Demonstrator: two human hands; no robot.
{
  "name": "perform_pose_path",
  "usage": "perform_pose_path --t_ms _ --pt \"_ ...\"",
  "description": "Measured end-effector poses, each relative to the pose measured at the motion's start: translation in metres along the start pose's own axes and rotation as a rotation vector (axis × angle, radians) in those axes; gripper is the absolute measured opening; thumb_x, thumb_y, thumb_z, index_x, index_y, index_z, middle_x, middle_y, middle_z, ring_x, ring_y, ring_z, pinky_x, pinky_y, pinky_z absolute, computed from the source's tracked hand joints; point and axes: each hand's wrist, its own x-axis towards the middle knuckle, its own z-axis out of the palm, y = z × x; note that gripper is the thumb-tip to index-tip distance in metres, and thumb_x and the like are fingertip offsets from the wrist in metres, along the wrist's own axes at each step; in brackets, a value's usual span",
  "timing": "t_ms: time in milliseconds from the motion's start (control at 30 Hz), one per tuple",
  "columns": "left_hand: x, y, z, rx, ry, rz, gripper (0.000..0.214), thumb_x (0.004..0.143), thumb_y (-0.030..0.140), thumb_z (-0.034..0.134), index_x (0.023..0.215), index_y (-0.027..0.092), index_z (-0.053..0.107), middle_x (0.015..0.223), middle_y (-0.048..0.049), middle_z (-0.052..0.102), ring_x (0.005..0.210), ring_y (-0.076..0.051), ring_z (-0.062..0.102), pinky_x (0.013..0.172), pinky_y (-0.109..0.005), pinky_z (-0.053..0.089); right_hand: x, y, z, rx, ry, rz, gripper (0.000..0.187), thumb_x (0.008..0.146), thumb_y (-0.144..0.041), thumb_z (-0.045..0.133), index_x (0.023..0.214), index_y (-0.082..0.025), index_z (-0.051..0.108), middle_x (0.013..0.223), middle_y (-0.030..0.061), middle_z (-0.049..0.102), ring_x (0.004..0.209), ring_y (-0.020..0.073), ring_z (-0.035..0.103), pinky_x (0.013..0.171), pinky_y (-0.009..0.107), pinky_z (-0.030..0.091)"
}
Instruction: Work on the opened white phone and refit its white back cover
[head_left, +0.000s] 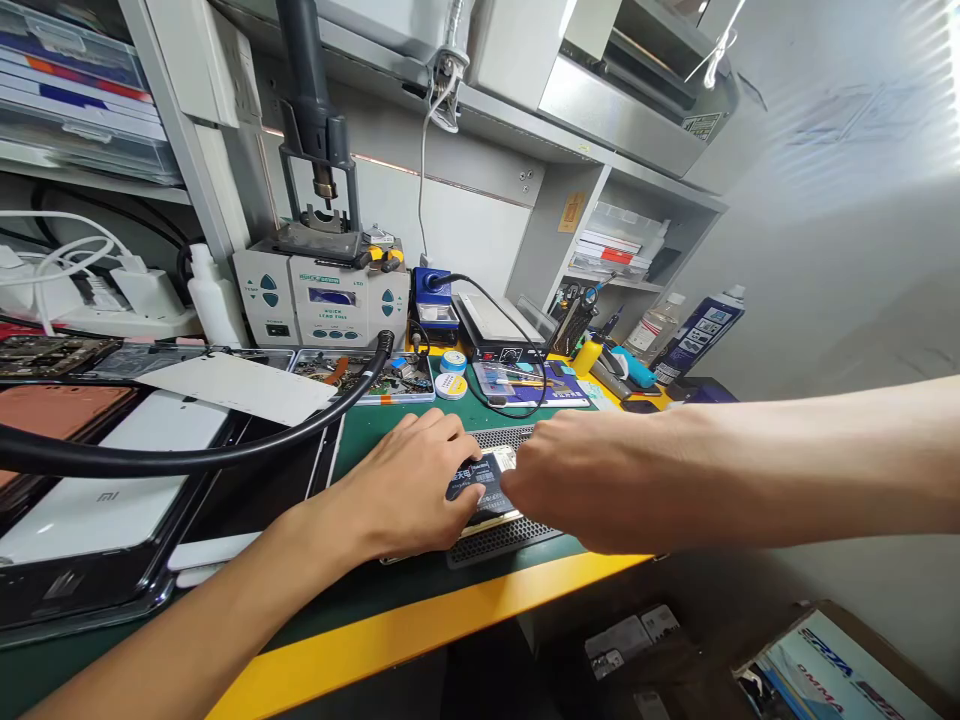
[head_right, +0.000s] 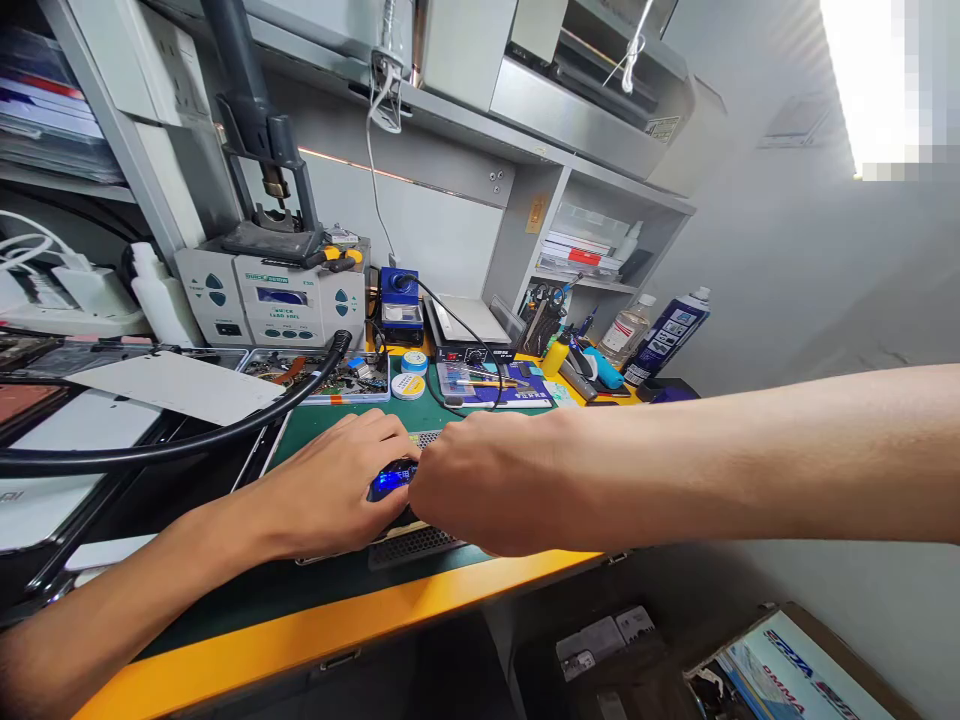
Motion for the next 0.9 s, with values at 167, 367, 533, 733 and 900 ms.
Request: perform_pose_path --t_ms 167,367,533,733,900 --pt "0.0 0.0 0.0 -0.005 -0.004 0.0 0.026 0.09 0.036 0.051 0.105 0.022 0.067 0.097 -0.0082 0.061 0.094 -0.028 0.054 0.082 -0.045 0.044 0.004 0.002 -0.003 -0.092 -0.073 -0.002 0.027 0.069 0.0 0.062 0.053 -0.022 0.057 0.055 0.003 0.063 0.042 0.0138 0.044 0.042 0.034 0.027" --pt "0.0 -0.001 0.0 0.006 -0.005 0.013 0.028 0.09 0.04 0.051 0.106 0.022 0.067 0.101 -0.0098 0.061 0.096 -0.03 0.054 0.081 -0.044 0.045 0.009 0.007 -0.009 0.102 -0.041 0.072 0.054 0.066 0.0 0.066 0.037 -0.02 0.025 0.041 -0.0002 0.046 0.042 0.0116 0.039 0.043 0.034 0.025" --pt "-0.001 0.0 0.0 0.006 0.01 0.011 0.025 0.089 0.037 0.052 0.103 0.022 0.066 0.098 -0.0088 0.061 0.095 -0.029 0.054 0.08 -0.044 0.045 0.006 -0.003 -0.011 -0.009 -0.04 0.088 0.052 0.064 0.007 0.061 0.041 -0.022 0.024 0.041 -0.0019 0.044 0.04 0.0118 0.037 0.044 0.034 0.026" --pt "-0.001 0.001 0.0 0.009 0.018 0.006 0.016 0.086 0.033 0.055 0.092 0.021 0.063 0.097 -0.0091 0.061 0.093 -0.029 0.054 0.076 -0.043 0.044 0.01 0.004 -0.009 0.149 0.025 0.079 0.055 0.059 0.007 0.062 0.04 -0.021 0.019 0.041 -0.0015 0.041 0.046 0.0143 0.043 0.048 0.036 0.029" --pt "-0.001 0.001 -0.001 0.008 0.02 0.006 0.015 0.086 0.034 0.056 0.092 0.022 0.063 0.095 -0.0086 0.06 0.093 -0.029 0.054 0.076 -0.044 0.044 0.015 0.006 -0.01 0.091 -0.042 0.074 0.057 0.067 -0.002 0.063 0.04 -0.021 0.018 0.047 0.0021 0.05 0.049 0.0172 0.048 0.049 0.038 0.033"
